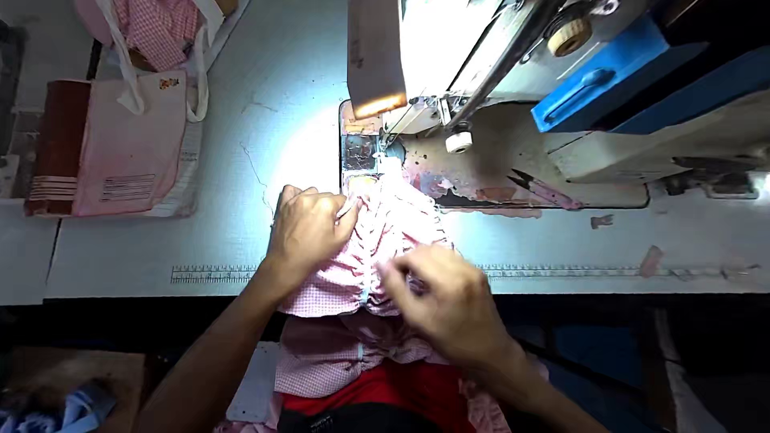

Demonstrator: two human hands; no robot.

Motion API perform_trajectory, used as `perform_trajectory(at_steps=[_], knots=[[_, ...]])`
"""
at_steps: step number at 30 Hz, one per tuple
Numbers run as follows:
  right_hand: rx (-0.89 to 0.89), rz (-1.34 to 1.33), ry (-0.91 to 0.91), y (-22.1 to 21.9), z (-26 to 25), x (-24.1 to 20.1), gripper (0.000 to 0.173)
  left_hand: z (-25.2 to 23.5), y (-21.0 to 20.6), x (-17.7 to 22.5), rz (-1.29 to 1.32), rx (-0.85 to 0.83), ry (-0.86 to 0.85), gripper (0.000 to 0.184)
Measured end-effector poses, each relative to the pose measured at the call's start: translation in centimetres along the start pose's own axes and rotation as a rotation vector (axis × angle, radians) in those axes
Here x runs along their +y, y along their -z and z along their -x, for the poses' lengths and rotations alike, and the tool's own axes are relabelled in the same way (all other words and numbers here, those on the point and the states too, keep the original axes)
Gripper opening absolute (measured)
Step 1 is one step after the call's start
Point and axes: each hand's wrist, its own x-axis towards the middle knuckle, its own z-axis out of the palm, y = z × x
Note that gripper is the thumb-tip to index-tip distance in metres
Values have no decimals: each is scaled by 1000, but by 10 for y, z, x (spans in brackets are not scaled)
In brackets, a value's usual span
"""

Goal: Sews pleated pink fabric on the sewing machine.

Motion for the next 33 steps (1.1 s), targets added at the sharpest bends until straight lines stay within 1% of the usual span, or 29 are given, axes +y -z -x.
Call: perform_trajectory(at_steps=[1,3,4,6,8,12,14,17,18,19,20,22,23,24,25,26,27,29,31,33], knots=[[57,40,-38,-8,-15,9,32,1,-2,-1,-10,27,-14,46],[28,100,-133,-29,-37,29,47,3,-4,-3,-69,93,-4,44],[17,120,-131,-38,-40,33,45,4,-4,-5,-111,129,5,43],[0,127,-36,-48,-32,30,33,14,-2,-11,-145,193,15,42],[-53,115,0,-44,-13,26,31,31,2,-12,-114,224,18,41],[-55,152,-12,-28,9,32,32,35,4,-11,-37,212,-77,41],[-96,112,61,-25,18,32,29,32,-1,-5,-11,193,-126,40],[-250,-48,251,-16,38,20,24,29,-5,1,55,195,-237,38],[-256,-89,246,-14,48,17,23,31,-5,2,78,188,-272,37],[-205,-118,184,-11,55,18,22,32,-5,3,95,182,-302,37],[-106,-114,84,-6,58,21,21,32,-5,5,103,181,-315,37],[140,1,-112,5,52,27,19,26,-8,10,93,168,-256,40],[243,98,-175,6,45,29,20,21,-10,12,82,154,-202,41],[298,182,-208,5,37,30,25,12,-13,15,63,138,-146,41],[327,204,-203,3,31,28,29,2,-16,16,51,130,-102,41],[340,186,-163,-1,25,24,29,-8,-19,16,37,128,-64,43],[319,154,-105,-5,20,18,28,-18,-21,14,24,134,-31,45],[201,84,-20,-24,9,15,26,-26,-22,8,4,145,18,46],[72,141,-14,-44,-5,26,34,-26,-20,3,-16,138,59,44],[28,173,14,-49,-19,33,39,-26,-15,-3,-16,138,119,44]])
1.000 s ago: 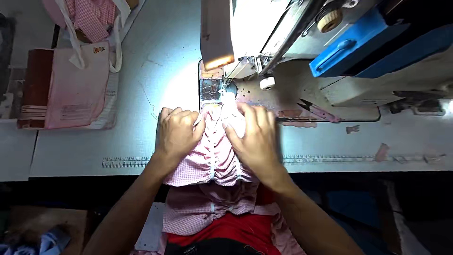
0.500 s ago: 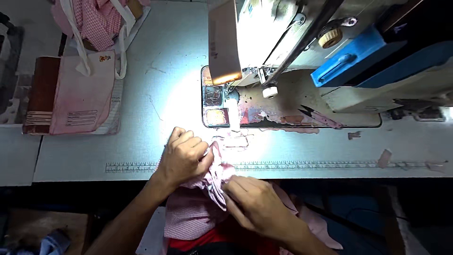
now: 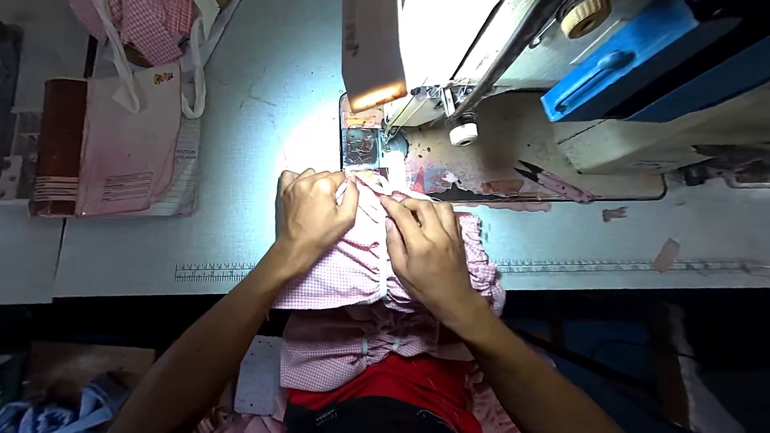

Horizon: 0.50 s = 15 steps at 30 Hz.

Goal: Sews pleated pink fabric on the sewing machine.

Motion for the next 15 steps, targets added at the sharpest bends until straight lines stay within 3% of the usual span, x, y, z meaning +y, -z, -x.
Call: perform_trajectory(at_steps=[3,9,11,13,15], knots=[[-35,19,39,-1,-8,3,43,-1,5,-3,9,6,73,43],[-42,28,18,-3,-12,5,47,-6,3,-1,-58,17,43,34],[-87,70,25,-2,-15,5,49,-8,9,4,-86,37,-88,24],[-112,84,30,-1,-15,4,49,-13,15,8,-14,12,-284,41],[-103,88,36,-2,-14,4,46,-17,8,6,98,-30,-402,35]])
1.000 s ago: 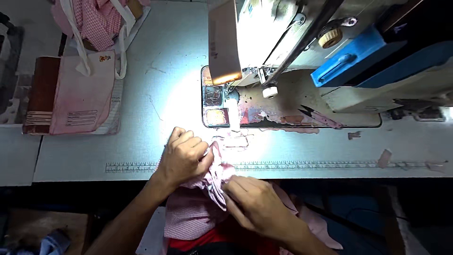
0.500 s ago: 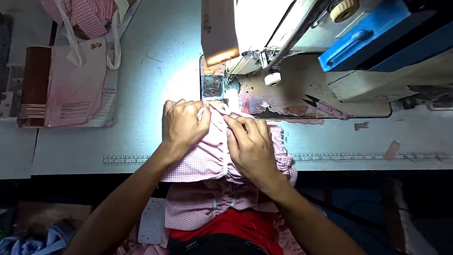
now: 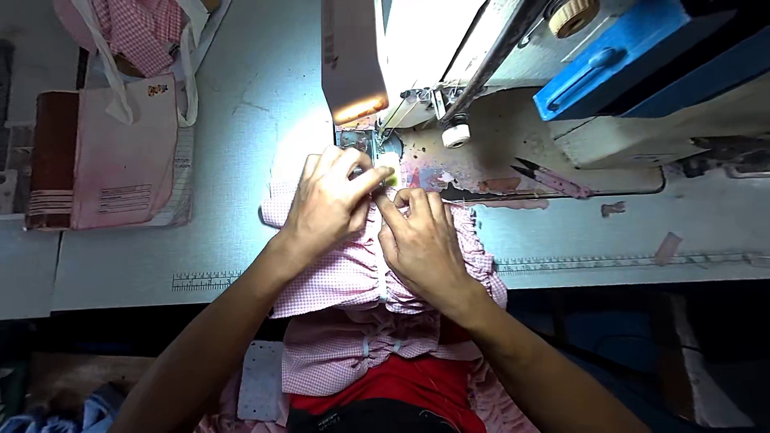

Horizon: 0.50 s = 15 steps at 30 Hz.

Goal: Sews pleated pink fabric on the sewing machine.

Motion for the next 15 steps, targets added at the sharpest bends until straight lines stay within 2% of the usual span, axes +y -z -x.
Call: perform_trajectory(at_steps=[2,9,15], knots=[[4,0,4,0,0,1,47,2,-11,-6,31,-33,11,28],[-64,-5,39,3,-23,16,50,-11,-19,-15,-169,-33,46,30],[-56,10,30,5,-36,22,49,-20,-26,-17,-223,-8,73,30]])
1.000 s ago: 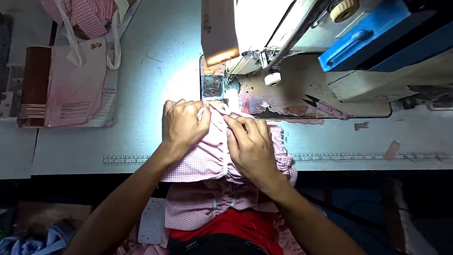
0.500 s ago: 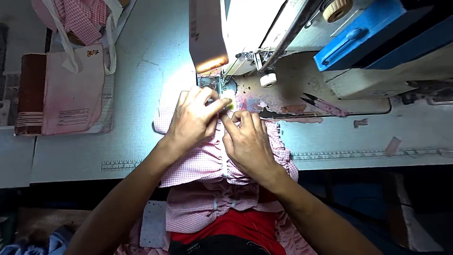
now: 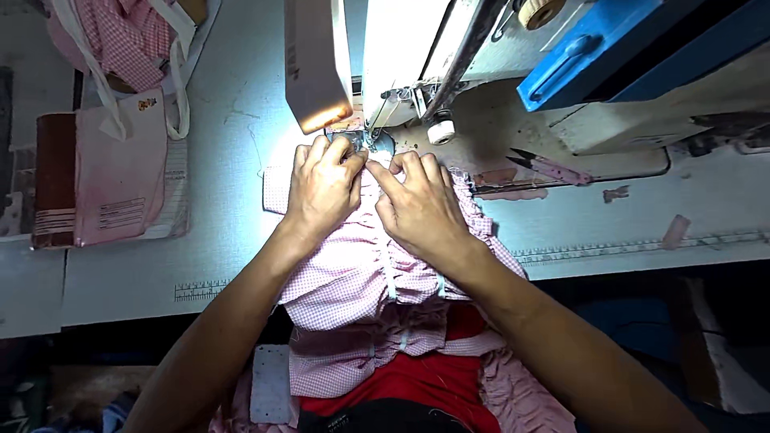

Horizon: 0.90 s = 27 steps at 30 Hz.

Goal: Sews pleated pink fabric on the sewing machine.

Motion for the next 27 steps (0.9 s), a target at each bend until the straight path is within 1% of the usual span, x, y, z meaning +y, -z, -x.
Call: perform_trajectory(at_steps=[2,4,8,13,17,21,27], knots=[[15,-2,11,-1,1,1,48,3,1,0,1,19,-13,30],[15,-7,18,-2,2,2,48,4,2,1,0,1,0,32],[11,-26,2,0,2,2,50,0,2,0,18,-78,83,36],[0,-15,-24,0,2,-2,52,-5,4,-4,135,-141,196,44],[10,15,-34,-4,0,-2,50,-9,5,-7,185,-170,240,45],[21,23,-39,-5,-1,0,49,-6,4,-5,179,-152,236,46],[16,22,-75,-4,1,-3,49,-7,5,-6,179,-183,205,45]])
